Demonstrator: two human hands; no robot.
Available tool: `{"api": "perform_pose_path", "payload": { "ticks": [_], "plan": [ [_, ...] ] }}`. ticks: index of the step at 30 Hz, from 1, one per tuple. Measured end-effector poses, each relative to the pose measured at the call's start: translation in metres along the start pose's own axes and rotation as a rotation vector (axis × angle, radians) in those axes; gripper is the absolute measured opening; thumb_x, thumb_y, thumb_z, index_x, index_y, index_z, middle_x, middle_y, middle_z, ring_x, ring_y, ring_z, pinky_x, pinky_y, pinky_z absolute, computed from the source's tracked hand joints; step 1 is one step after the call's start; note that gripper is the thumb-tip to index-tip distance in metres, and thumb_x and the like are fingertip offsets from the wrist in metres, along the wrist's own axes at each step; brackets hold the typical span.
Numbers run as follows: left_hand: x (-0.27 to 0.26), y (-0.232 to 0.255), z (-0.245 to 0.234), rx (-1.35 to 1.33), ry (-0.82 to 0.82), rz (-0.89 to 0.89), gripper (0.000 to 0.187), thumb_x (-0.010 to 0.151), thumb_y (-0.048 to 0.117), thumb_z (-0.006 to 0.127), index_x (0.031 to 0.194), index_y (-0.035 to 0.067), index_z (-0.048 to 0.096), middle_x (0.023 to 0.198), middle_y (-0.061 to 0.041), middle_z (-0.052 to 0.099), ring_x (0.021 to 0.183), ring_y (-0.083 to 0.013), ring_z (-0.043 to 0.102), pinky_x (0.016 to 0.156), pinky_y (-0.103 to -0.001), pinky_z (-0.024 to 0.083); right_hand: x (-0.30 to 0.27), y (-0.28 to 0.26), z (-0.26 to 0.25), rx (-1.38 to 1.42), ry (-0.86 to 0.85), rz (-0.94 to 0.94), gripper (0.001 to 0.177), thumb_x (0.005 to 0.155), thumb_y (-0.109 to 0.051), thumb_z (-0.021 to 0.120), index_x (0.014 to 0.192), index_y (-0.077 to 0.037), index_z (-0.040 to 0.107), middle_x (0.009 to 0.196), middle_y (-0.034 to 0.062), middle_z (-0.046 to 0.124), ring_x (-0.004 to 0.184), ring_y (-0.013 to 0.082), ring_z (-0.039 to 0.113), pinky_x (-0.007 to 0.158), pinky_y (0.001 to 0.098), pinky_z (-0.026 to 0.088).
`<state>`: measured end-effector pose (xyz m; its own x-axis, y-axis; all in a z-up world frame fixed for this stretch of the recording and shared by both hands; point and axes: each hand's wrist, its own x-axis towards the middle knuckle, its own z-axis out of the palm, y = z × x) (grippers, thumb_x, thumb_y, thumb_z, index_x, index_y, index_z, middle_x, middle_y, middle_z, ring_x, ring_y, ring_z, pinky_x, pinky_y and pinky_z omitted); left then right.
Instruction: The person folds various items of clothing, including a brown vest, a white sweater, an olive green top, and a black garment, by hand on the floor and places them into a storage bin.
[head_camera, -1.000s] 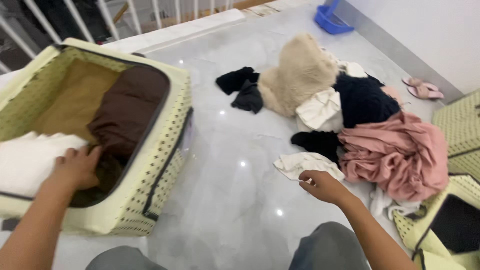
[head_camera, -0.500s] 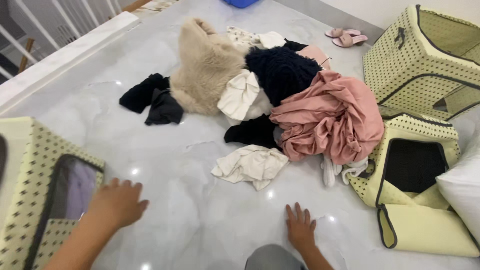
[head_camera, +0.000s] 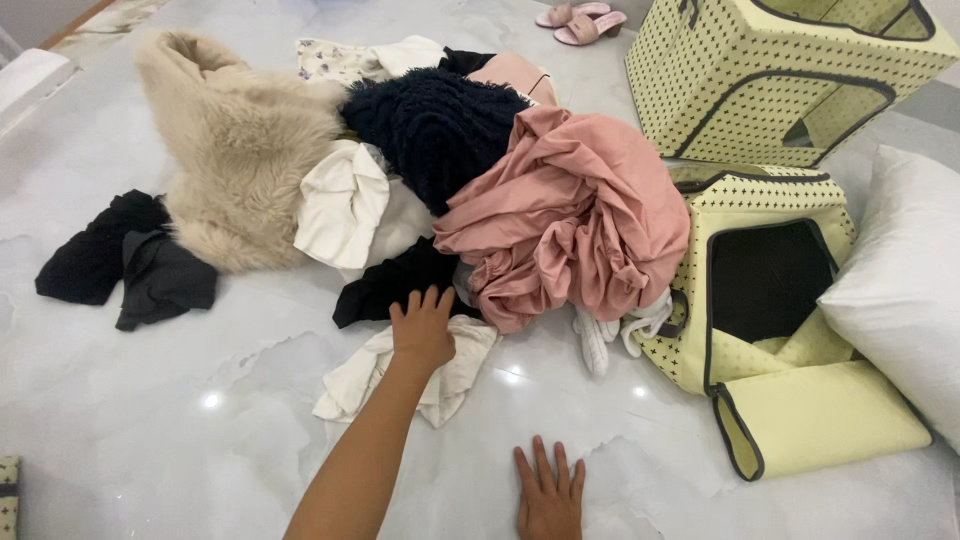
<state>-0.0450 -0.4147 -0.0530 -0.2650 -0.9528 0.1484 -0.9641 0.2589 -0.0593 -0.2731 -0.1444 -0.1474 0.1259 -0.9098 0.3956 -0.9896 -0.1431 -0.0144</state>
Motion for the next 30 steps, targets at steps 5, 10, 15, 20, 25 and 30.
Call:
{"api": "perform_pose_path", "payload": {
  "ticks": [5,10,15,20,25,30],
  "plan": [
    [-0.036,0.008,-0.007,-0.341,-0.534,-0.260,0.058,0.079,0.056,0.074,0.124,0.028,0.051,0.121,-0.008,0.059,0.110,-0.0328,0.065,0.095,-0.054,0.043,0.000,0.001,-0.006,0.021,0.078,-0.012,0.074,0.079,-0.024,0.054,0.153,-0.033,0.047,0.165,-0.0009,0.038,0.154,0.0323,0.033,0.124,0.0614,0.022],
    [-0.069,-0.042,-0.116,-1.018,-0.496,-0.272,0.038,0.070,0.044,0.089,0.084,0.020,0.062,0.084,0.005,0.058,0.081,-0.0123,0.052,0.072,-0.027,0.038,0.001,0.000,-0.016,0.058,-0.013,0.011,0.063,0.089,-0.025,0.054,0.151,-0.032,0.049,0.163,0.0006,0.041,0.151,0.0352,0.035,0.121,0.0638,0.022],
    [-0.111,-0.093,-0.287,-1.131,-0.096,-0.187,0.048,0.091,0.027,0.081,0.071,0.018,0.038,0.061,0.007,0.033,0.057,-0.0078,0.032,0.053,-0.028,0.027,0.003,-0.003,-0.014,0.085,-0.096,0.033,0.061,0.090,-0.027,0.050,0.151,-0.033,0.047,0.163,-0.0003,0.040,0.151,0.0363,0.033,0.120,0.0651,0.021],
    [-0.203,-0.098,-0.483,-0.957,-0.151,-0.862,0.104,0.066,0.029,0.083,0.158,0.026,0.036,0.137,-0.005,0.061,0.118,-0.0226,0.065,0.090,-0.040,0.054,0.030,-0.026,0.001,0.388,-0.267,0.539,0.048,0.085,-0.051,0.060,0.124,-0.023,0.064,0.130,-0.0023,0.060,0.134,0.0273,0.044,0.122,0.0499,0.023],
    [-0.350,-0.159,-0.408,-0.558,-0.503,-0.834,0.044,0.077,0.040,0.081,0.116,0.019,0.077,0.099,-0.003,0.086,0.092,-0.0180,0.080,0.082,-0.030,0.057,0.103,-0.117,-0.081,0.617,-0.600,0.275,0.100,0.082,-0.061,0.069,0.162,-0.028,0.018,0.164,0.0137,0.031,0.143,0.0390,0.037,0.113,0.0516,0.037],
    [-0.482,-0.185,-0.341,-0.192,-0.914,-0.643,0.032,0.088,0.043,0.067,0.119,0.037,0.059,0.101,0.006,0.082,0.097,-0.0139,0.082,0.084,-0.030,0.062,0.138,-0.154,-0.101,0.410,-1.105,0.179,0.084,0.074,-0.038,0.069,0.152,-0.040,0.037,0.139,0.0031,0.056,0.121,0.0267,0.060,0.088,0.0405,0.054]
  ]
}}
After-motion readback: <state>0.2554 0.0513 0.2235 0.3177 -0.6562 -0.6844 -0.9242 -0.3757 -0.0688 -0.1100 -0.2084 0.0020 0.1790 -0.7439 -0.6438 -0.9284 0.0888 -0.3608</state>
